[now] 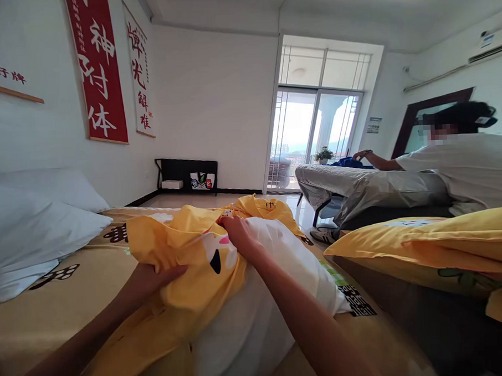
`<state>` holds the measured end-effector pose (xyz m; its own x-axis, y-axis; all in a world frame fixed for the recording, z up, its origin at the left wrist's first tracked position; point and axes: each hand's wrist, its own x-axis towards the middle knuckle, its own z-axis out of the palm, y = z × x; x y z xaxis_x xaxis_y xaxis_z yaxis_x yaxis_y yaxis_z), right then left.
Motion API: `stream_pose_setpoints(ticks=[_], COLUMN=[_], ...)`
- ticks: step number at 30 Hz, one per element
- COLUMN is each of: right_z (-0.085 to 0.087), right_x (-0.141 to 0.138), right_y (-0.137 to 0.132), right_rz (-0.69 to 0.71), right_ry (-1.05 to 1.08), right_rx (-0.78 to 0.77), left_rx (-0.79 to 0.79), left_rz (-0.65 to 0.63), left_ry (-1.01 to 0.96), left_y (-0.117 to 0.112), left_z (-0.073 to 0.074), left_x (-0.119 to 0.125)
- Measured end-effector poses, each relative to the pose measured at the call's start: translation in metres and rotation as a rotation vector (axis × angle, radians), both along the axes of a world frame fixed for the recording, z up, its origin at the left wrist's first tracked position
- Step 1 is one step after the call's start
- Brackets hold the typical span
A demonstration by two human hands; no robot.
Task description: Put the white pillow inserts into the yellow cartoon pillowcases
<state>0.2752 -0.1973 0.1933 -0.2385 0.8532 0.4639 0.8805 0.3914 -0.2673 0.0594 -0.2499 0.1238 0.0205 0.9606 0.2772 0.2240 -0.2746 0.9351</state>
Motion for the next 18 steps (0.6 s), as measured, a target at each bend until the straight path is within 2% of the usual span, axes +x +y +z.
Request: stream_pose_setpoints(ticks=[4,8,10,11,13,14,16,18], right_z=[0.011,0.052,0.071,0.077,0.079,0.076,0.063,0.047], right_x=[-0.004,0.030,0.048,0.054,0.058,0.056,0.049,0.042], right_y=[0.017,0.034,0.035,0.034,0.028,0.025,0.018,0.015], right_rz=[-0.167,-0.441,-0.460,-0.405,-0.160,0.006,0.320,0.489], right_ry=[0.005,0.104,0.177,0.209,0.284,0.329,0.414,0.456], right_rx=[0.107,0.371,0.531,0.613,0.695,0.653,0.425,0.199], left_rx=[0.127,0.302,0.405,0.447,0.482,0.470,0.390,0.265], left_rz=[0.090,0.290,0.333,0.343,0.347,0.338,0.310,0.269], left_ry=[-0.153,-0.163,-0.115,-0.095,-0.085,-0.098,-0.143,-0.230], left_y=[0.025,0.062,0.081,0.090,0.104,0.109,0.117,0.122], left_z=[0.021,0.056,0.071,0.075,0.076,0.072,0.055,0.033], left_x=[0.010,-0.004,-0.013,-0.016,-0.019,-0.021,-0.024,-0.030])
